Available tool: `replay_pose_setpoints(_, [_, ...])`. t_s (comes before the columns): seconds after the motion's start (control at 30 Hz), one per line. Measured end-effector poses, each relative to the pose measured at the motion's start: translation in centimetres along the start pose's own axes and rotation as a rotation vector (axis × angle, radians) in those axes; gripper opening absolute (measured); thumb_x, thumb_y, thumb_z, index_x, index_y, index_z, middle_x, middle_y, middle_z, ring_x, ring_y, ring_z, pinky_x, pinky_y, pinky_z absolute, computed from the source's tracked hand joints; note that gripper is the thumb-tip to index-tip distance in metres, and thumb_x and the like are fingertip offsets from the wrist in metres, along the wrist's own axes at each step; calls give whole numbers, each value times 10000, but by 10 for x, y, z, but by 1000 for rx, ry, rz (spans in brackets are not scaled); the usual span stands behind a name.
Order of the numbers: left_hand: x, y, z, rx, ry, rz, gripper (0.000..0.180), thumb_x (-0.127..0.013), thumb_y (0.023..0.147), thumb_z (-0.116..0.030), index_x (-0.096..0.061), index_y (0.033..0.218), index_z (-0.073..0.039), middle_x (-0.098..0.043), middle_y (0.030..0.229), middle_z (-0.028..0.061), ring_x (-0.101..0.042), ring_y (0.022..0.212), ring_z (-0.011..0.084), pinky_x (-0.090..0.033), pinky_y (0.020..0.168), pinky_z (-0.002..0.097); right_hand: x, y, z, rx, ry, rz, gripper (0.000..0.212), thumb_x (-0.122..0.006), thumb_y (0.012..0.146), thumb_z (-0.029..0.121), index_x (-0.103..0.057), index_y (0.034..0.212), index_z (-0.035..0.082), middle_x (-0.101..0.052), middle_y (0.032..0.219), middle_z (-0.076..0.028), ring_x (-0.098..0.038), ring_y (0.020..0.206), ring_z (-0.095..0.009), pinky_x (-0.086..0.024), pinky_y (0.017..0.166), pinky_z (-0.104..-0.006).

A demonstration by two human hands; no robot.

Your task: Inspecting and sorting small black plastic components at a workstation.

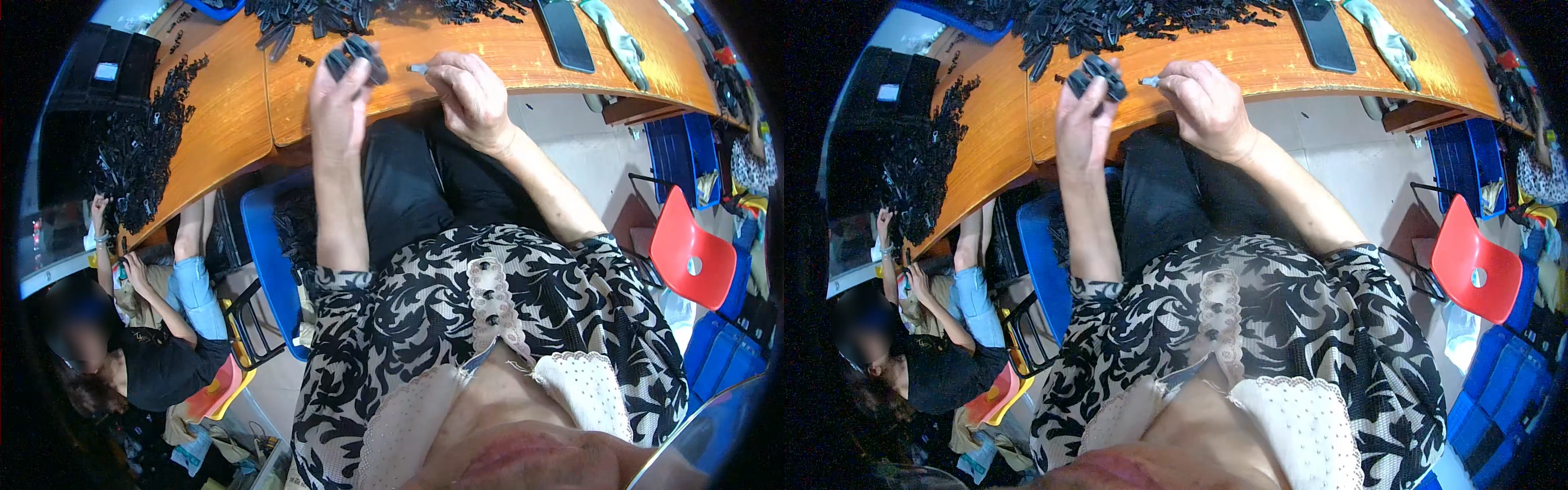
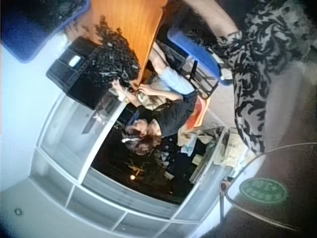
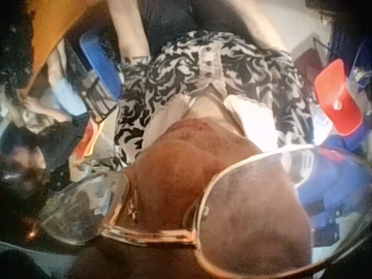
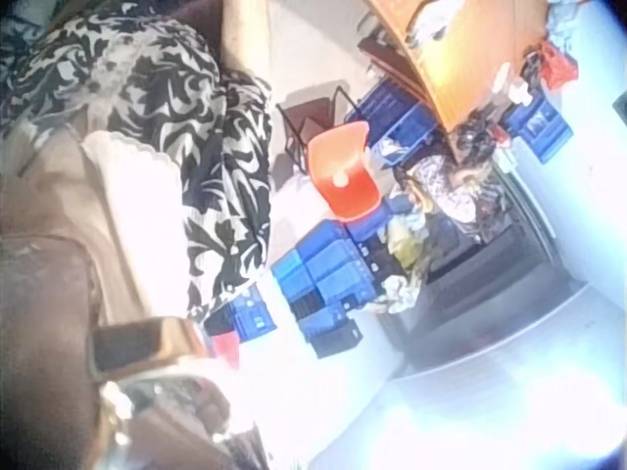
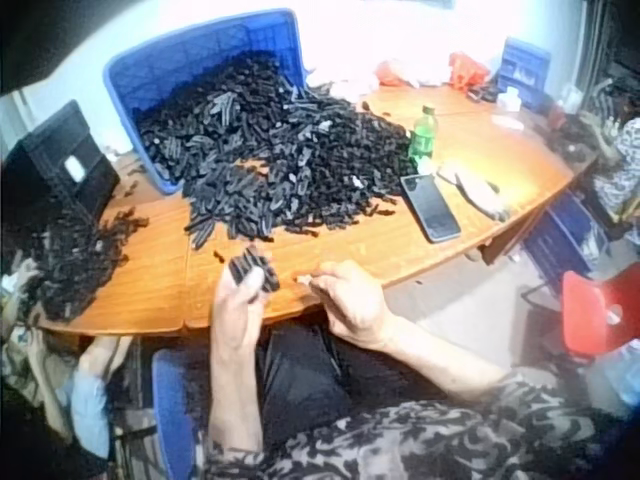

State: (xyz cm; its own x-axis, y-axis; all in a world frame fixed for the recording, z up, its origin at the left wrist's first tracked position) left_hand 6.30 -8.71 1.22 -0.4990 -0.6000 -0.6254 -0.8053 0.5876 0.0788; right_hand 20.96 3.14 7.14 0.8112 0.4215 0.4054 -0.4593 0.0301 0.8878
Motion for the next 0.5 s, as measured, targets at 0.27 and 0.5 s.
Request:
replay_pose_setpoints(0.27, [-25, -40, 32, 181, -303, 71, 322, -582, 930, 41, -588, 1247, -18, -636, 1211, 143, -611, 1162, 238, -518, 994, 404, 5, -2, 12, 52, -52, -15, 234, -743, 721, -12, -659, 935, 36, -655, 898, -104, -640, 737, -267, -528, 616, -344])
replay_pose_setpoints(0.5, [-26, -44, 33, 170, -304, 73, 317, -574, 937, 35, -588, 1249, -23, -641, 1207, 125, -617, 1131, 207, -524, 979, 392, 4, 5, 19, -2, -11, -36, 218, -753, 715, 23, -665, 913, 48, -653, 884, -88, -637, 727, -256, -525, 604, -340])
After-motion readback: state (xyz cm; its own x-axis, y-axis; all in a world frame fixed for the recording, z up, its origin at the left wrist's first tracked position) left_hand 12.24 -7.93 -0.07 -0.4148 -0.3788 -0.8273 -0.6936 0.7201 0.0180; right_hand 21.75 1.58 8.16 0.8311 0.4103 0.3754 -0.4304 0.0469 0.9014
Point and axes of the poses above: each hand's wrist, its own y-axis towards the middle knuckle, its own x-axis out of the back of the hand, z = x × y, the point moved 6 cm from there along y, towards the middle knuckle
